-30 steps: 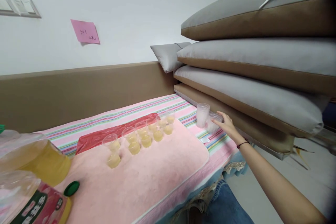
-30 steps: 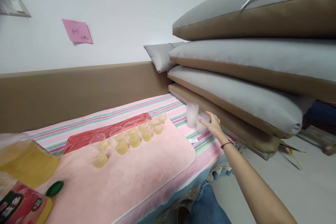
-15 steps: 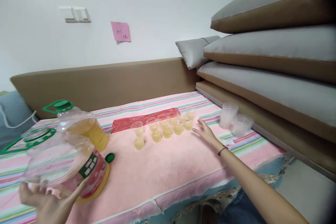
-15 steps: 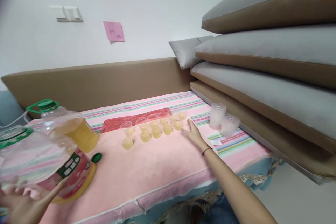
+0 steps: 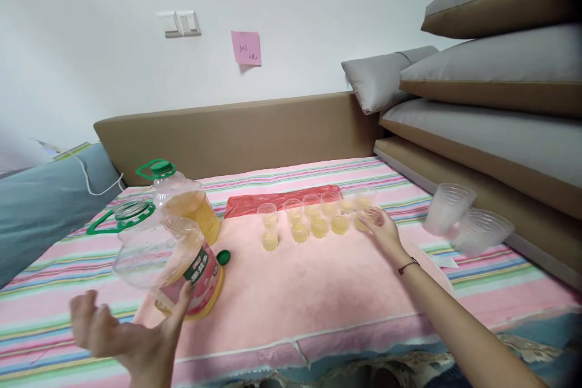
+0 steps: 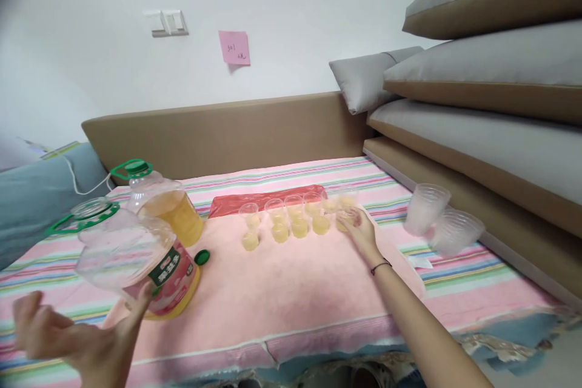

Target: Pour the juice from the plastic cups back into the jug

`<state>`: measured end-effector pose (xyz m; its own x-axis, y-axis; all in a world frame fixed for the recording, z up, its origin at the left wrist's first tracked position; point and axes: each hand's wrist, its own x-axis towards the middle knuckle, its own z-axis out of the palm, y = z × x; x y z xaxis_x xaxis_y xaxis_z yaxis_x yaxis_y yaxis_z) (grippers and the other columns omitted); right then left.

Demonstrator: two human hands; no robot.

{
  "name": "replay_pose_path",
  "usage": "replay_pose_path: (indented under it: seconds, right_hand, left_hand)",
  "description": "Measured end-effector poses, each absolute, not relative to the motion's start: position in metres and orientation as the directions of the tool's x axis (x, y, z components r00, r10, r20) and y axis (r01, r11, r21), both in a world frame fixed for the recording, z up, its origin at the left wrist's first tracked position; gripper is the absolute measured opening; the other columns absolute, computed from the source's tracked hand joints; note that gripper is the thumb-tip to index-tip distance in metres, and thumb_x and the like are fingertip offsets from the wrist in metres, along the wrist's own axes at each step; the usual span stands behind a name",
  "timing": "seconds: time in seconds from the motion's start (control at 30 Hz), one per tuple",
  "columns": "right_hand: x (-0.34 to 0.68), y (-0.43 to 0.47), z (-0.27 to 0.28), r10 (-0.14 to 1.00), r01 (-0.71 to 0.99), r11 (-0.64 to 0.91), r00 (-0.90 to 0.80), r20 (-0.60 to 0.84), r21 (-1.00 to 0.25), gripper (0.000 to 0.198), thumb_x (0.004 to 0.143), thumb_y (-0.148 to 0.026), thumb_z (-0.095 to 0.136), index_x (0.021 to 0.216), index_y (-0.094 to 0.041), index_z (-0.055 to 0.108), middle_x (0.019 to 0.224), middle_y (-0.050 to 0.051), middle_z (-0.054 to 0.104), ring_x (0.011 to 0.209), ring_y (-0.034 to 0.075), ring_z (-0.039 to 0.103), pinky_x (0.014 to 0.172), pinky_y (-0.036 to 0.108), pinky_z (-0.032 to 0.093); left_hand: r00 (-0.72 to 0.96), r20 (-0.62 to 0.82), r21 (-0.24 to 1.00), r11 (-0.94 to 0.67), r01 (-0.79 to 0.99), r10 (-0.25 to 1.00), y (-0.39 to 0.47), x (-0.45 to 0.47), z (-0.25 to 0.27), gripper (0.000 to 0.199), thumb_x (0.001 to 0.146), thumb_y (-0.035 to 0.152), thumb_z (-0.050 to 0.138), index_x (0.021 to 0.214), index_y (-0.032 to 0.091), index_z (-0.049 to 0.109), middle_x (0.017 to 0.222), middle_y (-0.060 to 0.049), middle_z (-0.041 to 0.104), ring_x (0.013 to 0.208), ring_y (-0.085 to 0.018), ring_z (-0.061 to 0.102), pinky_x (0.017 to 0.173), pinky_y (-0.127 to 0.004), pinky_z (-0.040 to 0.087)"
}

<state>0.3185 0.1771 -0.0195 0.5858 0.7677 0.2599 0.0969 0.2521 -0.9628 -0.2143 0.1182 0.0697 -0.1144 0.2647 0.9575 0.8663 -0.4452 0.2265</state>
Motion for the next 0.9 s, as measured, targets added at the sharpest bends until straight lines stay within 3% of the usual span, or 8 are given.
replay_pose_path:
  seconds: [0.03, 0.07, 0.13, 0.27, 0.33, 0.37, 0.67, 0.9]
  right_hand:
    - [0.318, 0.17, -0.017, 0.753, 0.092, 0.242, 0.61, 0.247, -0.966, 0.072, 0.054, -0.057, 0.087, 0.109, -0.019, 0.061, 0.118, 0.013, 0.068, 0.116, 0.033, 0.063, 0.109, 0.057, 0.044]
    - [0.316, 0.162, -0.014, 0.74, 0.09, 0.233, 0.629, 0.237, -0.968, 0.072, 0.054, -0.057, 0.087, 0.109, -0.019, 0.061, 0.118, 0.014, 0.067, 0.117, 0.034, 0.062, 0.11, 0.058, 0.043]
    - [0.313, 0.144, -0.007, 0.728, 0.086, 0.224, 0.648, 0.225, -0.971, 0.074, 0.053, -0.056, 0.088, 0.11, -0.018, 0.061, 0.118, 0.015, 0.067, 0.118, 0.035, 0.062, 0.11, 0.059, 0.042]
    - [0.297, 0.11, 0.011, 0.707, 0.044, 0.241, 0.676, 0.207, -0.969, 0.077, 0.054, -0.053, 0.09, 0.117, -0.02, 0.061, 0.123, 0.015, 0.066, 0.122, 0.034, 0.061, 0.109, 0.058, 0.045]
    - [0.286, 0.098, 0.019, 0.712, -0.003, 0.269, 0.674, 0.197, -0.963, 0.078, 0.055, -0.051, 0.09, 0.12, -0.021, 0.06, 0.128, 0.014, 0.065, 0.127, 0.034, 0.058, 0.109, 0.056, 0.046]
    - [0.281, 0.093, 0.023, 0.722, -0.034, 0.277, 0.667, 0.184, -0.96, 0.078, 0.055, -0.05, 0.091, 0.121, -0.022, 0.06, 0.131, 0.014, 0.064, 0.129, 0.033, 0.057, 0.11, 0.056, 0.046]
    - [0.264, 0.078, 0.037, 0.812, -0.219, 0.243, 0.579, 0.075, -0.945, 0.079, 0.053, -0.043, 0.095, 0.122, -0.023, 0.061, 0.129, 0.013, 0.067, 0.131, 0.032, 0.056, 0.11, 0.049, 0.048]
    - [0.266, 0.08, 0.037, 0.801, -0.283, 0.275, 0.596, 0.056, -0.919, 0.078, 0.054, -0.042, 0.095, 0.122, -0.026, 0.062, 0.128, 0.01, 0.069, 0.125, 0.029, 0.061, 0.093, 0.038, 0.06]
  left_hand:
    - [0.077, 0.992, -0.03, -0.417, 0.908, 0.096, 0.116, -0.204, 0.072, 0.129, 0.041, 0.034, 0.097, 0.146, 0.037, 0.022, 0.149, -0.008, 0.03, 0.138, -0.04, 0.033, 0.118, -0.065, 0.031]
    - [0.172, 0.985, -0.153, -0.41, 0.899, 0.011, 0.114, -0.192, 0.074, 0.128, 0.042, 0.032, 0.097, 0.148, 0.034, 0.025, 0.146, -0.009, 0.036, 0.133, -0.037, 0.042, 0.113, -0.061, 0.04]
    - [0.2, 0.98, -0.171, -0.53, 0.831, -0.002, 0.111, -0.159, 0.075, 0.106, 0.054, 0.026, 0.094, 0.143, 0.029, 0.036, 0.134, -0.01, 0.049, 0.118, -0.03, 0.057, 0.101, -0.048, 0.053]
    - [0.162, 0.848, 0.305, -0.714, 0.63, 0.505, 0.116, -0.083, 0.06, 0.048, 0.084, 0.019, 0.069, 0.128, 0.025, 0.052, 0.124, -0.01, 0.062, 0.119, -0.025, 0.061, 0.102, -0.043, 0.052]
    - [0.124, 0.579, 0.69, -0.566, 0.451, 0.806, 0.126, -0.048, 0.043, 0.042, 0.085, 0.025, 0.065, 0.125, 0.023, 0.053, 0.128, -0.011, 0.061, 0.126, -0.026, 0.058, 0.111, -0.048, 0.045]
    - [0.117, 0.508, 0.75, -0.505, 0.428, 0.853, 0.132, -0.032, 0.034, 0.047, 0.084, 0.028, 0.065, 0.128, 0.02, 0.051, 0.131, -0.014, 0.06, 0.126, -0.028, 0.057, 0.11, -0.05, 0.046]
    - [-0.04, 0.297, 0.892, -0.263, 0.368, 0.954, 0.189, 0.05, 0.001, 0.08, 0.075, 0.032, 0.075, 0.142, 0.012, 0.036, 0.147, -0.025, 0.047, 0.142, -0.036, 0.043, 0.117, -0.051, 0.036]
    - [-0.133, 0.249, 0.919, -0.19, 0.346, 0.959, 0.211, 0.059, 0.004, 0.057, 0.074, 0.035, 0.077, 0.123, 0.02, 0.051, 0.127, -0.016, 0.064, 0.119, -0.033, 0.061, 0.104, -0.05, 0.046]
